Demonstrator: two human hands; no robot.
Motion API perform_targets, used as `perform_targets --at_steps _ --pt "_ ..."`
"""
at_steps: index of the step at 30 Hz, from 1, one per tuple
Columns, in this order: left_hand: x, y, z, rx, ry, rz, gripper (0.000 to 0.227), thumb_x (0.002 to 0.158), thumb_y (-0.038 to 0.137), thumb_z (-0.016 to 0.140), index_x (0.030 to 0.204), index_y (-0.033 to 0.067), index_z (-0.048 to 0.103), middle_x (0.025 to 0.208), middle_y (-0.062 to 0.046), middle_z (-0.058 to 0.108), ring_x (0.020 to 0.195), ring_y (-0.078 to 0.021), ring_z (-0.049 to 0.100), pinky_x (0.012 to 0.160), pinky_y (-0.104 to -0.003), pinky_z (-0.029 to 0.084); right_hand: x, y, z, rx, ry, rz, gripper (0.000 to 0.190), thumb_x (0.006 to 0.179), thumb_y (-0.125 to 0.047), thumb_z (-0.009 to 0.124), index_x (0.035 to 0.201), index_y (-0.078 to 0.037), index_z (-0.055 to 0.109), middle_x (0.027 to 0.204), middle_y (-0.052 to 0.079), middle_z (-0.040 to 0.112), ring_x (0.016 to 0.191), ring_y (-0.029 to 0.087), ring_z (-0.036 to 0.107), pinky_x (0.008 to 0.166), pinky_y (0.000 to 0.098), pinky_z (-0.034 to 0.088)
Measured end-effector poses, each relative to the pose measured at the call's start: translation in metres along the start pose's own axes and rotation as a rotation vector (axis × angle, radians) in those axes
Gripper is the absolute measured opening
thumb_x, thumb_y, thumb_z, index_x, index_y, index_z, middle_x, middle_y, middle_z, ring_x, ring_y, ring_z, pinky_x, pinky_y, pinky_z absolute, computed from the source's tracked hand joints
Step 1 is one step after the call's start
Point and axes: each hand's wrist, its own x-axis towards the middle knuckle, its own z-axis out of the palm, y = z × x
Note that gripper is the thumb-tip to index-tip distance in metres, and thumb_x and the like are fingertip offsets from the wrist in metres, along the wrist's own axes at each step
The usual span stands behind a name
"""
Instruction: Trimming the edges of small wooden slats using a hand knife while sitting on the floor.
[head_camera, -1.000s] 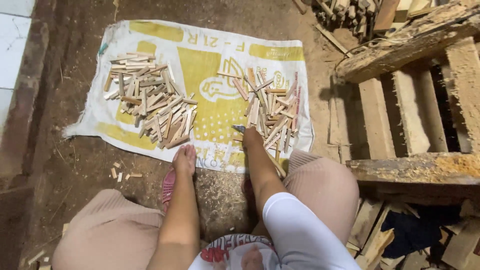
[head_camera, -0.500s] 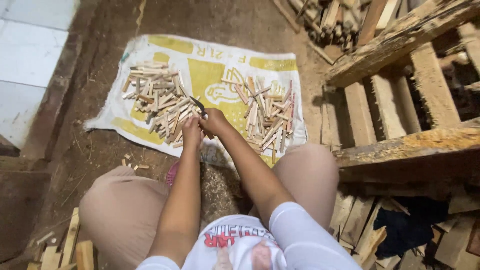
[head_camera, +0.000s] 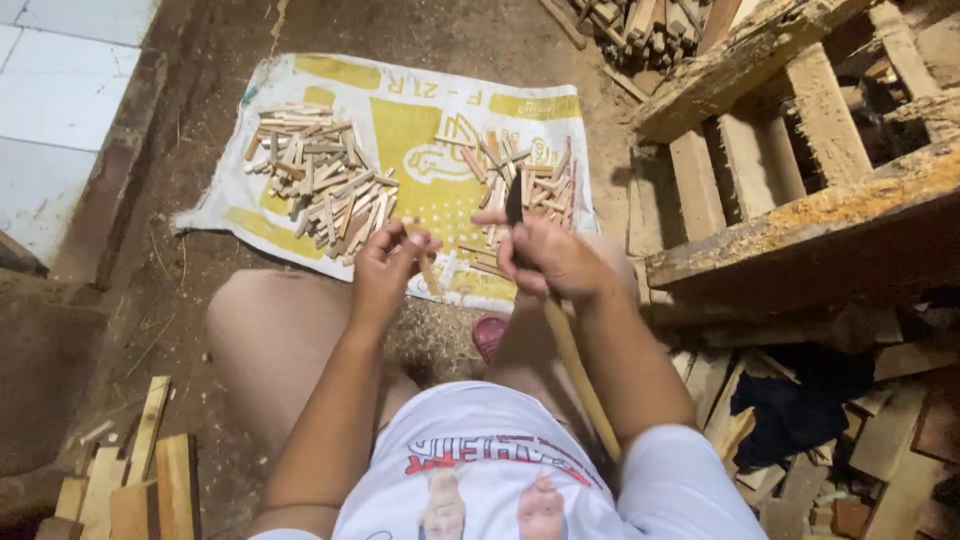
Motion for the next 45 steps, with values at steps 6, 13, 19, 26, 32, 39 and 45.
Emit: perform_targets --at_steps 6,13,19,26,32,39,45 --pt "-0.054 -0.049 0.0 0.219 -0.043 -0.106 0.038 0.089 0.016 0.083 0.121 0.0003 0.07 0.111 -0.018 0.074 0.1 -0.0277 0.075 0.085 -0.039 0.064 -0.052 0.099 0.037 0.458 -0.029 -0.037 0.055 0.111 -0.036 0.035 0.155 -0.002 0.035 0.063 0.017 0.054 0.032 0.01 0.045 0.024 0.0212 0.036" --pt "-0.06 -0.064 0.022 0.46 -0.126 0.154 0.025 0.086 0.014 0.086 0.107 0.0044 0.076 0.099 -0.014 0.077 0.093 -0.0292 0.077 0.073 -0.037 0.065 -0.046 0.142 -0.023 0.405 0.252 -0.09 0.039 0.102 -0.014 0.056 0.134 0.009 0.054 0.104 0.02 0.067 0.064 0.014 0.06 0.047 0.0233 0.05" --pt "-0.056 -0.062 0.027 0.566 -0.136 0.536 0.017 0.088 0.005 0.082 0.103 -0.0021 0.076 0.095 -0.018 0.076 0.084 -0.0347 0.077 0.064 -0.037 0.064 -0.044 0.134 -0.003 0.314 0.291 -0.081 0.052 0.091 0.002 0.069 0.14 0.007 0.053 0.085 0.012 0.061 0.06 0.02 0.069 0.048 0.0336 0.063" --pt "-0.048 -0.067 0.027 0.57 -0.164 0.562 0.018 0.085 -0.007 0.076 0.103 -0.0065 0.075 0.097 -0.021 0.075 0.085 -0.0367 0.076 0.066 -0.035 0.064 -0.039 0.134 0.008 0.087 0.316 -0.117 0.053 0.094 0.005 0.063 0.144 0.003 0.049 0.079 0.013 0.057 0.053 0.022 0.068 0.037 0.0301 0.06" --pt "-0.042 -0.07 0.029 0.628 -0.183 0.627 0.019 0.083 -0.008 0.075 0.102 -0.0052 0.076 0.096 -0.022 0.075 0.082 -0.0375 0.075 0.062 -0.035 0.064 -0.036 0.13 0.012 0.063 0.335 -0.103 0.046 0.095 0.005 0.062 0.139 0.003 0.052 0.074 0.01 0.054 0.047 0.017 0.063 0.033 0.0247 0.056" --pt "-0.036 -0.07 0.032 0.634 -0.194 0.678 0.017 0.085 -0.004 0.077 0.102 -0.003 0.077 0.094 -0.02 0.077 0.081 -0.0352 0.076 0.063 -0.033 0.064 -0.035 0.141 -0.01 0.01 0.35 -0.047 0.043 0.097 0.003 0.059 0.14 0.001 0.056 0.082 0.012 0.052 0.05 0.017 0.063 0.033 0.0244 0.053" --pt "-0.029 -0.08 0.029 0.619 -0.229 0.692 0.013 0.086 -0.001 0.077 0.099 -0.0023 0.076 0.089 -0.02 0.076 0.079 -0.0351 0.076 0.062 -0.036 0.064 -0.039 0.136 -0.012 -0.023 0.365 -0.012 0.044 0.099 0.004 0.056 0.142 0.0 0.056 0.082 0.01 0.051 0.051 0.016 0.061 0.034 0.0237 0.051"
